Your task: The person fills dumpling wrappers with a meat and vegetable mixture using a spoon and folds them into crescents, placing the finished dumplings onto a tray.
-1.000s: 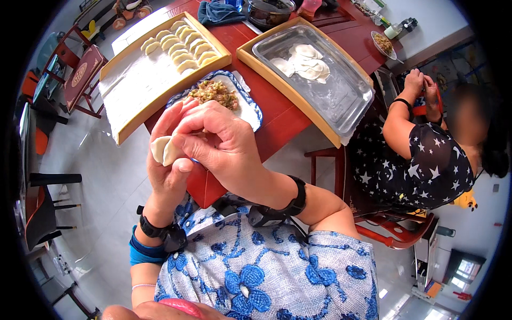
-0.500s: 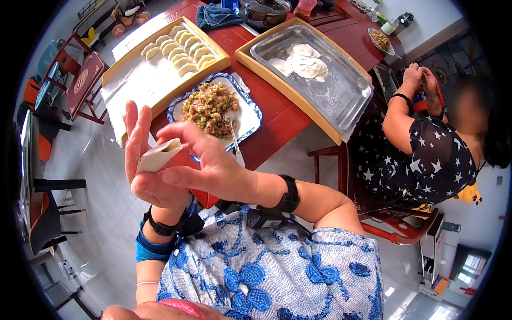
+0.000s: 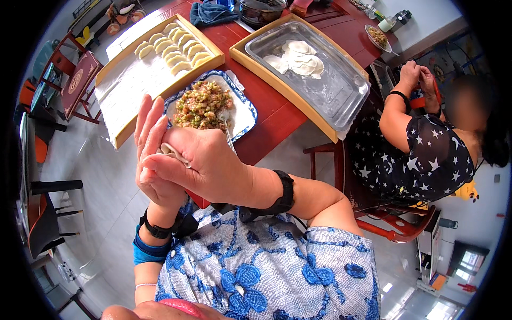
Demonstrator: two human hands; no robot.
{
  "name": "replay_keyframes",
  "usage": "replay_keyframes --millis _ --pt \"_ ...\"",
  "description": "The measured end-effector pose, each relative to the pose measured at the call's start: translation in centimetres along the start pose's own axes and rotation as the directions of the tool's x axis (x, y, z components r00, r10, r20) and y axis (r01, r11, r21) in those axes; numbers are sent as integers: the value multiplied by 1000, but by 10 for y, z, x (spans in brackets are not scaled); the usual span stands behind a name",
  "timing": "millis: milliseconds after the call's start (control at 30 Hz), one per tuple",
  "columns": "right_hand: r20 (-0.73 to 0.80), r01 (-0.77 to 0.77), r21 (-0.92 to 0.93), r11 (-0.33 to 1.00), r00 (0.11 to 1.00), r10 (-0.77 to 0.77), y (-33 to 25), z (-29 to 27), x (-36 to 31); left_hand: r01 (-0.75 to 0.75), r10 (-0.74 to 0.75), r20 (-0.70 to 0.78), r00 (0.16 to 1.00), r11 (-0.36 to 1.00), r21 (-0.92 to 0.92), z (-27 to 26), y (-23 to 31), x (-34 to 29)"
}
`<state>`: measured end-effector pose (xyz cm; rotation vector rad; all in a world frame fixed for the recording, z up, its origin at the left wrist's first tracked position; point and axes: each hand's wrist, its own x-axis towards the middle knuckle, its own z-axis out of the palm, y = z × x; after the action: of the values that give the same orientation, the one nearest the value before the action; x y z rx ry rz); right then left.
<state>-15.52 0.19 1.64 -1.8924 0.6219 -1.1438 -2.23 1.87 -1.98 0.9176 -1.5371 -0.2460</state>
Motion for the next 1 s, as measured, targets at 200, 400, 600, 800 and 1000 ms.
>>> replay_keyframes --millis 200,400,600,800,1000 --pt "-41 262 -123 957 962 -268 21 9 -2 94 -93 8 996 992 -89 3 6 -9" --pt "-200 331 -146 932 913 -355 30 23 4 73 -72 8 997 992 -108 7 5 -10" --pt "89 -336 714 614 914 397 24 16 13 -146 112 116 987 927 346 -8 -19 16" --pt "264 -443 853 276 822 504 21 0 7 68 -81 132 988 993 101 -8 -21 9" --pt "152 -388 759 523 887 436 32 2 2 74 -101 313 944 992 97 -23 -11 19"
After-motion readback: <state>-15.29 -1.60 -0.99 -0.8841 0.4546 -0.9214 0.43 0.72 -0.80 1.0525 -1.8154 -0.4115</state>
